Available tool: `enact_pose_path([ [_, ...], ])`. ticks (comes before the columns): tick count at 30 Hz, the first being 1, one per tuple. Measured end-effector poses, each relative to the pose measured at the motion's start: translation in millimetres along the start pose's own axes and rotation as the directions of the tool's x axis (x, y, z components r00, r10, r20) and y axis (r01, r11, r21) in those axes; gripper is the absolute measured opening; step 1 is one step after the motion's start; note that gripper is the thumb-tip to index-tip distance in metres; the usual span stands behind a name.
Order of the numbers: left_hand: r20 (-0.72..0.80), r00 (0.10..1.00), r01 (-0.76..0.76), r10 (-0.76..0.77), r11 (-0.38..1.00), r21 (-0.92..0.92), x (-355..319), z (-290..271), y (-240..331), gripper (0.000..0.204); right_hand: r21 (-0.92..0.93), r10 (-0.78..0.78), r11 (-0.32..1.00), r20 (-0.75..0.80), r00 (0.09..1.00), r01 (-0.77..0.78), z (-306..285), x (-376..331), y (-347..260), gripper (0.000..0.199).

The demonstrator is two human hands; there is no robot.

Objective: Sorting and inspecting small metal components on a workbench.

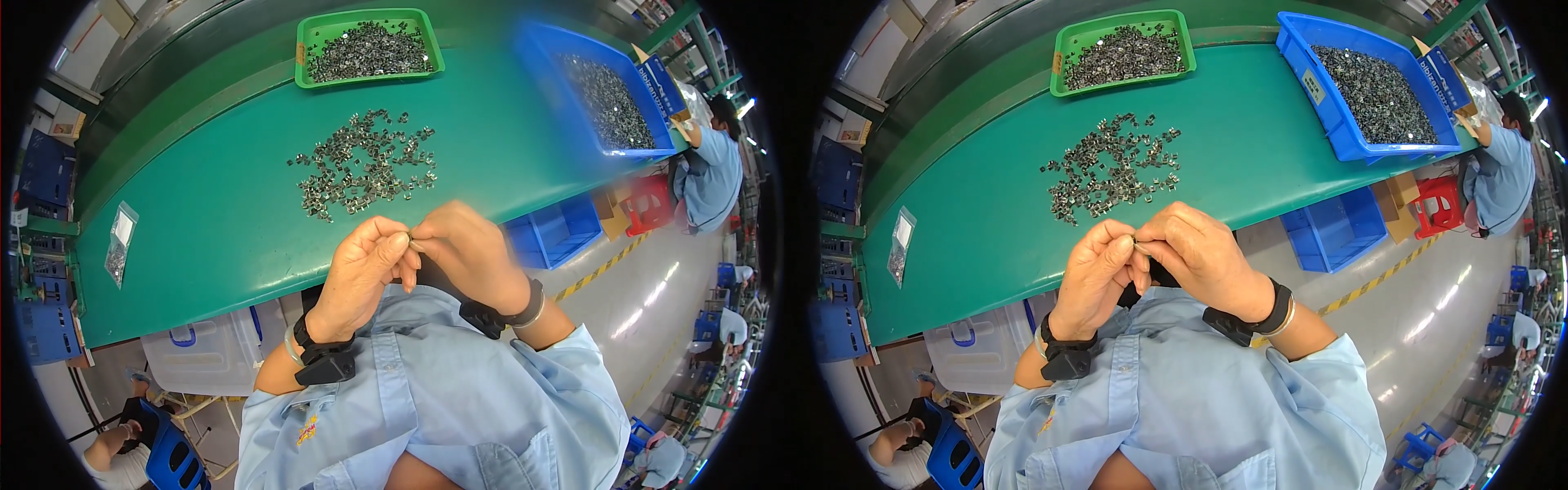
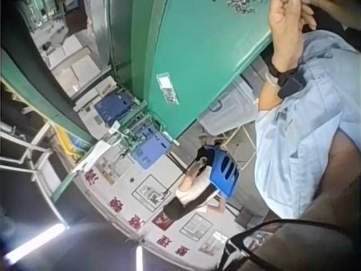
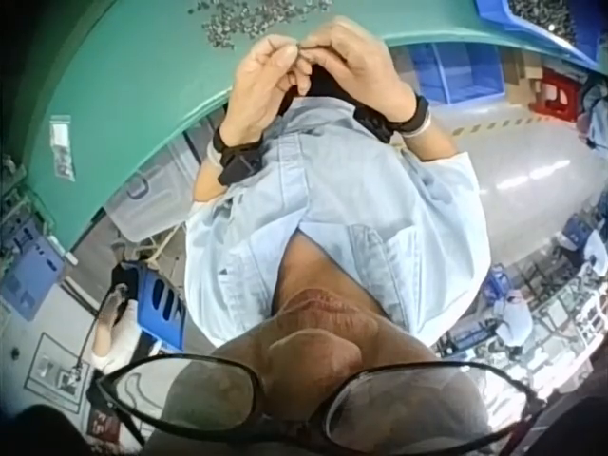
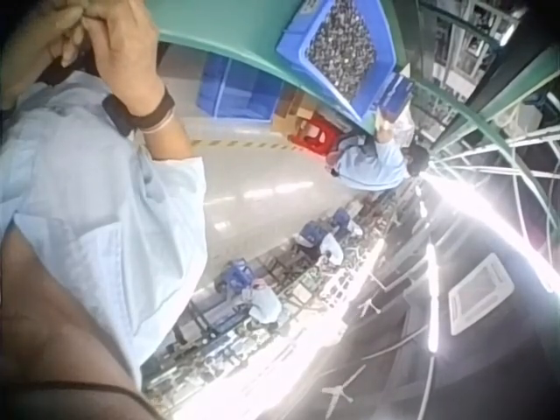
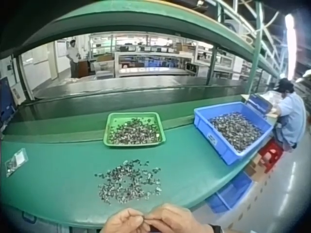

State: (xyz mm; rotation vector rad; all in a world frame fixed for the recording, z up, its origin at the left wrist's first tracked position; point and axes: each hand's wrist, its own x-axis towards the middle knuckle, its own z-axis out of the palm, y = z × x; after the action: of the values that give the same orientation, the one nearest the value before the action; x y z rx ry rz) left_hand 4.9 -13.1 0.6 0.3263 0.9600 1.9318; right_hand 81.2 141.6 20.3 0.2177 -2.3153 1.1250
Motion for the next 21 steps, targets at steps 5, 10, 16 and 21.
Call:
enact_pose_path([
  [5,0.013,1.0,-0.007,0.007,1.0,-0.005,0.4,-0.3,-1.7,0.016,0.043,0.027,0.999,-0.008,1.0,-0.027,1.1,-4.6,-1.0,0.021],
  [10,0.077,0.996,-0.034,0.038,0.998,-0.049,0.5,-0.7,-4.4,0.015,0.126,0.016,0.992,-0.045,0.999,-0.01,2.9,-8.9,-3.3,0.023],
  [16,0.114,0.993,0.024,-0.02,0.999,-0.034,1.6,-4.4,-3.7,0.015,0.156,0.04,0.987,-0.014,0.999,-0.037,0.4,-10.9,1.3,0.022],
  [21,0.058,0.998,0.008,-0.01,0.999,0.044,-0.4,2.7,0.8,0.015,0.105,0.002,0.995,-0.015,1.0,-0.001,-1.7,-8.5,2.4,0.018],
])
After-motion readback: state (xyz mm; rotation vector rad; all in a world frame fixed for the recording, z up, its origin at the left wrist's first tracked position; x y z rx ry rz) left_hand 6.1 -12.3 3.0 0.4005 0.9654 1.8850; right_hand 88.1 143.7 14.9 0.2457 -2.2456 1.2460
